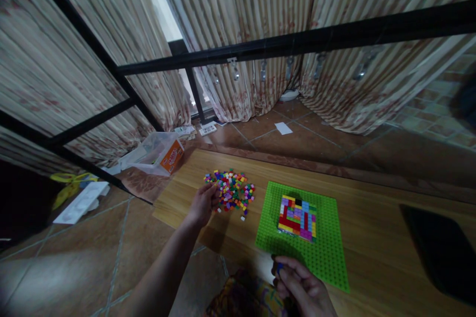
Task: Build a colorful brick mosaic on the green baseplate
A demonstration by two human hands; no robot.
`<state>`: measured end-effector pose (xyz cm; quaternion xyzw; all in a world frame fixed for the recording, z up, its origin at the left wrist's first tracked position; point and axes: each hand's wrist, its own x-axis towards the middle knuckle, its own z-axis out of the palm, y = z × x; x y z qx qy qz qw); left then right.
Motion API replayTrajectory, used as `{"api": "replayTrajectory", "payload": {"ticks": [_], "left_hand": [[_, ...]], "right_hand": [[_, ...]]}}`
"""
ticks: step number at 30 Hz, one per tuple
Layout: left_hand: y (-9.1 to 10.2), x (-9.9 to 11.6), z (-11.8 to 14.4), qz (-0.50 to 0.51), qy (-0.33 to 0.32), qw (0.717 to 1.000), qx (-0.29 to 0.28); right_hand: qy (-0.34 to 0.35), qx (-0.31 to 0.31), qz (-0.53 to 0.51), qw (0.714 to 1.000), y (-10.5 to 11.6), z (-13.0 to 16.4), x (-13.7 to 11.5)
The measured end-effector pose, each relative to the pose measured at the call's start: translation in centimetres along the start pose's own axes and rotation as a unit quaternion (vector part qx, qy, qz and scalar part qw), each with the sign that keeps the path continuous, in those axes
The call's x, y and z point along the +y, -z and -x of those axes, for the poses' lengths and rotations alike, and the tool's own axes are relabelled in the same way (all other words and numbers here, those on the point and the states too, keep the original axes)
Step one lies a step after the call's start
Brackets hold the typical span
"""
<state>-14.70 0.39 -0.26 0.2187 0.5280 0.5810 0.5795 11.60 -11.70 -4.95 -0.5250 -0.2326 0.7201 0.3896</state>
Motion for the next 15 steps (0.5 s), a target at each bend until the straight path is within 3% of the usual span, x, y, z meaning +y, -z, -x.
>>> {"api": "replayTrajectory", "payload": {"ticks": [5,15], "left_hand": [[-0.3,-0.5,-0.2,-0.016,0.0,1.0,0.006],[1.0,-0.4,-0.5,-0.014,0.031,0.999,0.003]], "right_hand": [[0.009,0.005,0.006,1.0,-0.3,0.1,-0.2],[0.015,0.009,0.024,1.0,-0.4,0.3,-0.7]]}}
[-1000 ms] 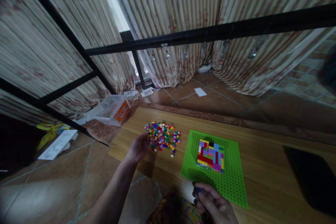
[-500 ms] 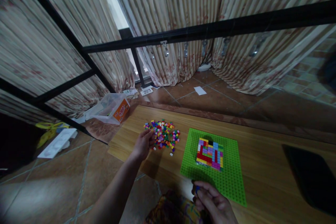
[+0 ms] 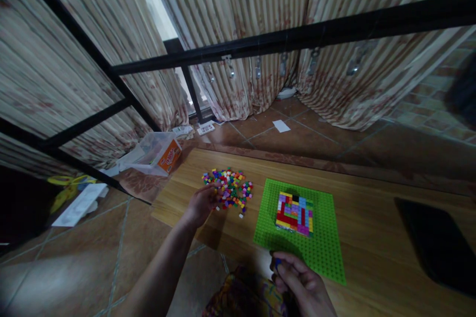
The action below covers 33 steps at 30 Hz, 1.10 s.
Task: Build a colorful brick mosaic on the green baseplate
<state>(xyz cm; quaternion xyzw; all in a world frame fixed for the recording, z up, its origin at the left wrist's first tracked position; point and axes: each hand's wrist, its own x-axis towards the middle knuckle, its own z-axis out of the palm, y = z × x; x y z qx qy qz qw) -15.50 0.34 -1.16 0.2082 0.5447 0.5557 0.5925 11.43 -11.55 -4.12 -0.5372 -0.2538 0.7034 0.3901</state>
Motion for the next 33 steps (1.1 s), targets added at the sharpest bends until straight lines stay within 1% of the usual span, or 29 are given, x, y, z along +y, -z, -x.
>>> {"api": "replayTrajectory", "payload": {"ticks": [4,11,15,21,26,33], "left_hand": [[0.1,-0.2,0.1,0.006,-0.005,1.0,-0.006],[-0.3,-0.2,0.4,0.02,-0.019,0.999,-0.023],[-0.5,0.0,0.7,0.032,-0.024,0.999,-0.028],[-0.7,0.6,1.1,0.046,-0.016,0.998,-0.037],[-0.6,0.5,1.1,0.036,-0.021,0.999,-0.023],[-0.4,-0.1,0.3,-0.006,-0.032,0.999,0.017]], "right_hand": [[0.008,-0.01,-0.009,1.0,0.1,-0.1,0.3],[0.01,-0.01,-0.014,1.0,0.0,-0.2,0.4],[0.022,-0.004,-0.015,1.0,-0.1,-0.1,0.5],[0.019,-0.017,-0.009,1.0,0.1,-0.1,0.6],[0.027,-0.007,-0.002,1.0,-0.1,0.2,0.2],[0.018,0.006,-0.004,1.0,-0.3,0.1,0.2]]}}
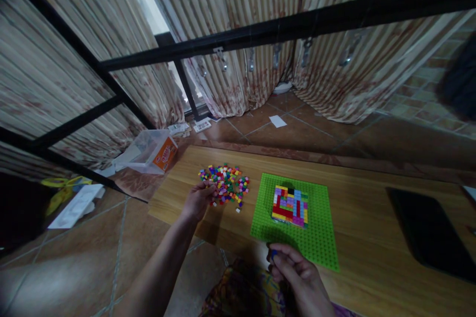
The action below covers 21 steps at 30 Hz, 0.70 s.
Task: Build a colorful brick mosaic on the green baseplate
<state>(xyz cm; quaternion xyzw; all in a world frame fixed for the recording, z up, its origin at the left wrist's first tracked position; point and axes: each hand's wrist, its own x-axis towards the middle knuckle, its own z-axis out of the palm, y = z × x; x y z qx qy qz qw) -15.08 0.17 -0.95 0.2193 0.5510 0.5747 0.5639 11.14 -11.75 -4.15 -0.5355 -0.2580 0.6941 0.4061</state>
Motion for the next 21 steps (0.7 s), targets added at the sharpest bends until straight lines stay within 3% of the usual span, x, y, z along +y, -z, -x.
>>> {"api": "replayTrajectory", "payload": {"ticks": [11,21], "left_hand": [[0.1,0.2,0.2,-0.006,-0.027,0.999,0.024],[1.0,1.0,1.1,0.073,0.031,0.997,0.02]], "right_hand": [[0.003,-0.016,0.003,1.0,0.4,0.1,0.2],[0.007,-0.023,-0.001,1.0,0.4,0.0,0.3]]}}
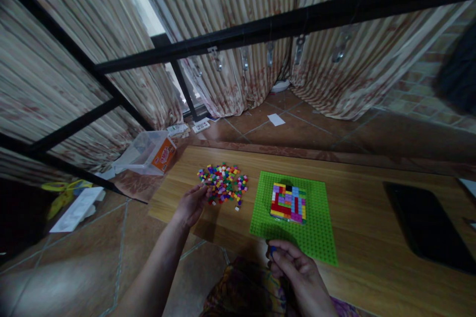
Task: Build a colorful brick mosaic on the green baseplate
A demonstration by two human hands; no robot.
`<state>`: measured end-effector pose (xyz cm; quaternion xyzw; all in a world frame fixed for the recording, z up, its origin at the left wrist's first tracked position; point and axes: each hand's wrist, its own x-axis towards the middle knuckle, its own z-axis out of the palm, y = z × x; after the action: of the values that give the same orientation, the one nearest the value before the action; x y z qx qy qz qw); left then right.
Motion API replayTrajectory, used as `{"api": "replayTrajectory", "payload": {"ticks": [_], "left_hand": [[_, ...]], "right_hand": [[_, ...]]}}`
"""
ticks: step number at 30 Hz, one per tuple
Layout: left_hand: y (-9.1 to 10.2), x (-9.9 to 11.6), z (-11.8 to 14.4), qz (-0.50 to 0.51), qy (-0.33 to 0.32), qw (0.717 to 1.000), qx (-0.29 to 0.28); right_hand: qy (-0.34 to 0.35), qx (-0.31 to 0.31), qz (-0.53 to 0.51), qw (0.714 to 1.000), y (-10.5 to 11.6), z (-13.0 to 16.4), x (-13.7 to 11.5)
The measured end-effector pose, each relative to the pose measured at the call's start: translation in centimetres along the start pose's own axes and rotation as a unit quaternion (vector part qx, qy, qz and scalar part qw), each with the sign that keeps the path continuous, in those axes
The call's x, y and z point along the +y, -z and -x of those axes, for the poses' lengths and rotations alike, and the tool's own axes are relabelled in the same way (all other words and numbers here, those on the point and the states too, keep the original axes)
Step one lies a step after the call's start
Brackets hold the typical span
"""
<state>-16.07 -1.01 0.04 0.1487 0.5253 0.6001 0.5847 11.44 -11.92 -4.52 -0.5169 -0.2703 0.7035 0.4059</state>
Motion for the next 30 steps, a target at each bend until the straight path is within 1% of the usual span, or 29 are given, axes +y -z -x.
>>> {"api": "replayTrajectory", "payload": {"ticks": [6,11,14,16,20,23,27,30], "left_hand": [[0.5,-0.2,-0.4,-0.03,-0.014,0.999,0.026],[0.6,-0.9,-1.0,-0.064,-0.029,0.996,0.051],[0.6,-1.0,-1.2,-0.089,-0.036,0.994,0.055],[0.5,-1.0,-1.3,-0.103,-0.038,0.993,0.054],[0.2,-0.8,-1.4,-0.181,-0.065,0.98,0.05],[0.0,-0.8,-1.4,-0.243,-0.082,0.965,0.054],[-0.2,-0.9,-1.5,-0.289,-0.089,0.951,0.072],[-0.3,-0.9,-1.7,-0.324,-0.098,0.938,0.078]], "right_hand": [[0.009,0.002,-0.005,1.0,-0.3,0.0,-0.4],[0.037,0.004,-0.007,0.999,-0.8,0.4,-0.8],[0.068,0.03,0.008,0.997,-0.7,0.6,-1.8],[0.098,0.064,0.029,0.993,-0.3,0.6,-3.1],[0.173,0.132,0.081,0.973,1.0,-0.2,-6.4],[0.225,0.145,0.12,0.956,1.8,-1.3,-8.1],[0.276,0.134,0.166,0.937,2.4,-3.1,-8.4],[0.313,0.161,0.226,0.908,3.0,-4.7,-8.2]]}}
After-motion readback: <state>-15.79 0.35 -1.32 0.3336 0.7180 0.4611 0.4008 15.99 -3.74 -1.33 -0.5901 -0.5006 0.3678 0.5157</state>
